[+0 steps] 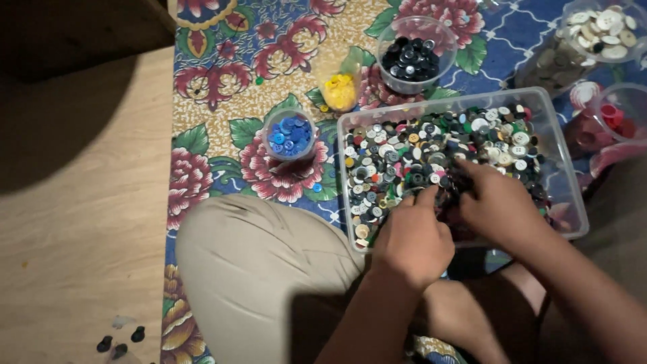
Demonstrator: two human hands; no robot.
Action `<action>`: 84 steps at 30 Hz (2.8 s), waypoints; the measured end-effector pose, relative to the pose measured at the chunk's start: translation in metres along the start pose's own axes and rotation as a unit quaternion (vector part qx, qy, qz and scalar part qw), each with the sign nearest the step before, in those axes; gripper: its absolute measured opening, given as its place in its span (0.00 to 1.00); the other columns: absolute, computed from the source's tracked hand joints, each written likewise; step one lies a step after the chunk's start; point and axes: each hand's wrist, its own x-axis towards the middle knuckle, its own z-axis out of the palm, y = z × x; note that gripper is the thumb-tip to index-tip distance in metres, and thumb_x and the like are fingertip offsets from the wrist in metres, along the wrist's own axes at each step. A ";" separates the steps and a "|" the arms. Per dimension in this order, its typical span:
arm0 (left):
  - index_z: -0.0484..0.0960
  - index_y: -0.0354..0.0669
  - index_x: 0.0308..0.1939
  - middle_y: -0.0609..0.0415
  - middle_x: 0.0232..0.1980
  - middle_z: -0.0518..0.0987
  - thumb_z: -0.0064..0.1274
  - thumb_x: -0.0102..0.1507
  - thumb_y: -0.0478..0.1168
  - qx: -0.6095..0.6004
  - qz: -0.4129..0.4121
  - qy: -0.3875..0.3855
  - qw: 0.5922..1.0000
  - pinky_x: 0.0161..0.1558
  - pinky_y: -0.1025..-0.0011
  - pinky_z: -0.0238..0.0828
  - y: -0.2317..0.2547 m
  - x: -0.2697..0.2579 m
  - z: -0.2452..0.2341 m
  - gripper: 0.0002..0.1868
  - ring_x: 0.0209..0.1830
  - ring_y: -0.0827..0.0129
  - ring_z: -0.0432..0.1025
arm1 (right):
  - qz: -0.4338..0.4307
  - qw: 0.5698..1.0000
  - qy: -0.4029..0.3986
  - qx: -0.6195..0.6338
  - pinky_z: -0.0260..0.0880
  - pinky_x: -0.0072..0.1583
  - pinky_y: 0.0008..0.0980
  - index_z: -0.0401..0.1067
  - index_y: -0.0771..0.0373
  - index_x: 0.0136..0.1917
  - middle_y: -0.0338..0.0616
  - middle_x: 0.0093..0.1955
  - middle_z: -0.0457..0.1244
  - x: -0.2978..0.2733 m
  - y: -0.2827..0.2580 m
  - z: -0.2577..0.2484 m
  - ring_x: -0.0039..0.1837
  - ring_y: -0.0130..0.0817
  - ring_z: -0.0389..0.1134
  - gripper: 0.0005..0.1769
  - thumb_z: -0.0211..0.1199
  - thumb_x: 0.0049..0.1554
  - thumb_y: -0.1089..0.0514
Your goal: Sorting various types and colors of buttons from a large central container into smaller separate containers.
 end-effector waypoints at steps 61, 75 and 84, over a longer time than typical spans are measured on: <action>0.70 0.45 0.71 0.41 0.65 0.76 0.44 0.61 0.40 -0.032 -0.049 0.001 0.998 0.55 0.51 0.72 0.002 -0.024 -0.045 0.32 0.56 0.42 0.74 | 0.016 0.998 0.051 0.013 0.67 0.39 0.36 0.80 0.51 0.64 0.46 0.39 0.72 0.003 0.005 -0.007 0.33 0.37 0.68 0.24 0.74 0.53 0.56; 0.71 0.48 0.71 0.43 0.65 0.75 0.43 0.61 0.40 -0.045 -0.069 -0.017 0.997 0.57 0.50 0.70 0.003 -0.024 -0.041 0.31 0.57 0.42 0.73 | 0.097 0.990 0.026 0.098 0.61 0.39 0.36 0.81 0.56 0.64 0.50 0.37 0.68 -0.011 0.019 -0.040 0.35 0.36 0.61 0.18 0.67 0.60 0.59; 0.74 0.47 0.67 0.44 0.63 0.77 0.44 0.60 0.39 -0.043 -0.052 0.006 0.998 0.53 0.53 0.72 -0.003 -0.028 -0.042 0.29 0.55 0.43 0.74 | -0.028 0.993 0.078 0.088 0.71 0.42 0.34 0.82 0.62 0.53 0.46 0.41 0.73 0.010 -0.040 -0.002 0.37 0.35 0.72 0.15 0.74 0.52 0.57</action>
